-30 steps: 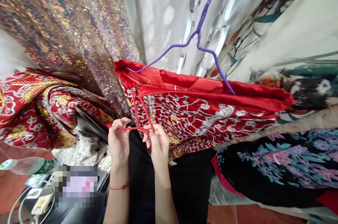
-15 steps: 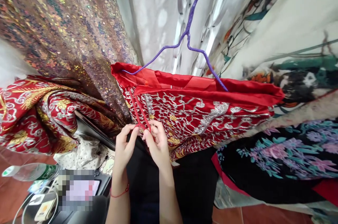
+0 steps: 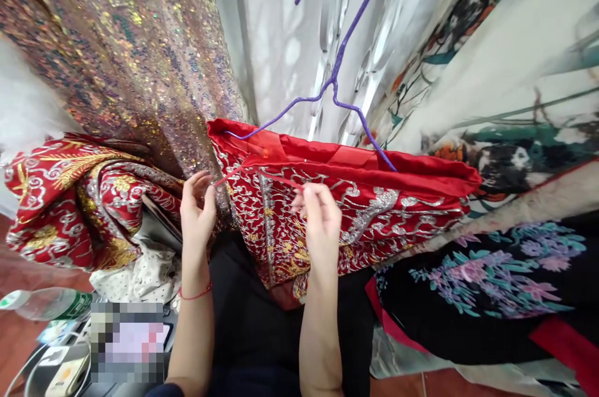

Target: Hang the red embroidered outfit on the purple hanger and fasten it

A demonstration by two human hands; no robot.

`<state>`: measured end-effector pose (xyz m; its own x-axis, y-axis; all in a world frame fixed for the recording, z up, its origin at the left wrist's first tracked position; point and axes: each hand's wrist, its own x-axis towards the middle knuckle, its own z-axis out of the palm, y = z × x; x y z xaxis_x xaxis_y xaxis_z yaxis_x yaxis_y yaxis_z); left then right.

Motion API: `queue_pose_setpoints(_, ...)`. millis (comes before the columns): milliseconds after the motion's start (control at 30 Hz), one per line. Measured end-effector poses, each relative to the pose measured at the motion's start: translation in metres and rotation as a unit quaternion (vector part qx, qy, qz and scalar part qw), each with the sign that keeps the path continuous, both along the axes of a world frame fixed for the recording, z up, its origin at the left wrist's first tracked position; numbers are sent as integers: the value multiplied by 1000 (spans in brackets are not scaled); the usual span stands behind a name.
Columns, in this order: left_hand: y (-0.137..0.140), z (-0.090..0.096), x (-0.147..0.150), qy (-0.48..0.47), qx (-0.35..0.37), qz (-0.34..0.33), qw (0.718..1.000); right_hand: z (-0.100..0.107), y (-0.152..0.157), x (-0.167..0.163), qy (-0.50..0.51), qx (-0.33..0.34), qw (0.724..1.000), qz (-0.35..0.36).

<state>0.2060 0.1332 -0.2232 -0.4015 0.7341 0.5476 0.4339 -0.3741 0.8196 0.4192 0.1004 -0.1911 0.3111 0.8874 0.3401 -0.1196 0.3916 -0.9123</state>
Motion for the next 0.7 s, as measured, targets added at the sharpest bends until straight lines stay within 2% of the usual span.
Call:
queue_pose_setpoints(67, -3, 5, 8, 53, 21, -54, 997, -4, 0, -7, -28, -30, 993, 112)
queue_pose_setpoints(133, -6, 14, 17, 91, 26, -129, 987, -7, 0, -18, -41, -48, 983, 171)
queue_pose_setpoints(233, -10, 29, 27, 101, 8, -187, 977, -6, 3, -31, -60, -49, 979, 190)
queue_pose_setpoints(333, -10, 36, 31, 97, 17, -179, 979, -3, 5, -36, -88, -37, 978, 185)
queue_pose_setpoints(467, -9, 37, 30, 87, 40, -178, 979, -1, 7, -36, -119, -25, 975, 187)
queue_pose_setpoints(567, -6, 37, 24, 78, 45, -142, 986, 2, 12, -33, -122, -6, 982, 143)
queue_pose_setpoints(700, -2, 40, 9, 44, 61, -35, 997, 14, 21, -26, -113, 24, 993, -17)
